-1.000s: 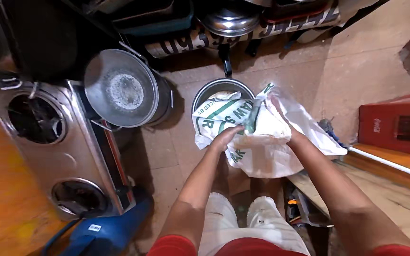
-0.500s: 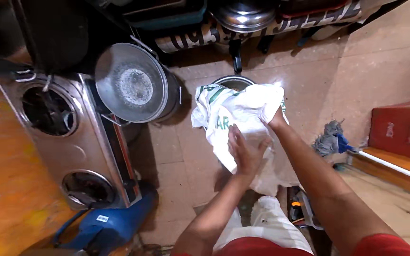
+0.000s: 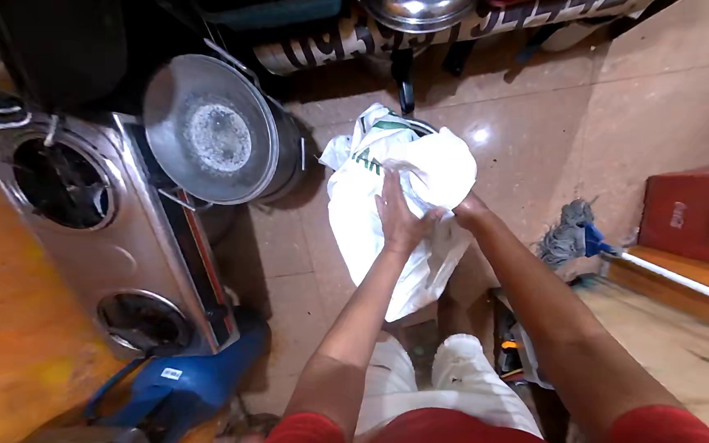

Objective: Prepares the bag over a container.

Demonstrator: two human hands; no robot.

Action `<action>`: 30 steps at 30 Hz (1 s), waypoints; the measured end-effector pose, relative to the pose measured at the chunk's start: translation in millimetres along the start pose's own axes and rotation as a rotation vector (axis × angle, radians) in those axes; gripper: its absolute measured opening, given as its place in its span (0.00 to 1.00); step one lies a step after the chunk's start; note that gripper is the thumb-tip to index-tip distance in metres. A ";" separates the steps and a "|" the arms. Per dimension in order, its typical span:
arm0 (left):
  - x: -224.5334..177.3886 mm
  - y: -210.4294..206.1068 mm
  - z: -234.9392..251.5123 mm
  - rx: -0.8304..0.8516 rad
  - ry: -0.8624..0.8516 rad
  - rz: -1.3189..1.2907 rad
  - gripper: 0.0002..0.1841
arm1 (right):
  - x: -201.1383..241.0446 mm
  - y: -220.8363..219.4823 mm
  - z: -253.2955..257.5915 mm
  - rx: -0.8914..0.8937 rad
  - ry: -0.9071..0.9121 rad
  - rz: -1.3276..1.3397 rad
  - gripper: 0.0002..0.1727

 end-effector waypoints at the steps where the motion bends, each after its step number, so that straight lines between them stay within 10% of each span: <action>1: -0.1 -6.6 -4.7 0.016 -0.054 0.096 0.59 | 1.7 0.7 -2.2 0.007 -0.008 0.025 0.28; 6: -16.8 -6.9 -3.8 -0.040 0.042 -0.063 0.19 | 0.0 4.8 5.2 0.048 0.047 -0.133 0.26; 9: -28.7 19.2 14.2 -0.124 0.391 -0.186 0.21 | -9.9 6.4 5.0 0.125 0.006 -0.387 0.27; 12: -23.1 38.7 43.6 -0.120 0.355 -0.015 0.21 | -28.1 14.2 -0.9 0.292 0.046 -0.498 0.24; 16: 23.9 48.1 79.2 0.179 0.436 0.143 0.23 | -44.5 45.0 -14.7 0.332 -0.083 -0.137 0.20; 22: 84.0 45.6 77.8 0.231 0.666 -0.424 0.06 | -49.0 61.1 -18.1 0.319 -0.001 0.598 0.17; 30: 0.7 119.4 53.6 -0.086 0.395 0.049 0.42 | -65.6 45.0 -7.0 -0.171 0.010 0.611 0.19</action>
Point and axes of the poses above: each hand's wrist, its own z-axis towards the middle knuckle, its own y-axis out of the back of the hand, x = y × z, the point moved 5 cm from there along z, towards the middle knuckle
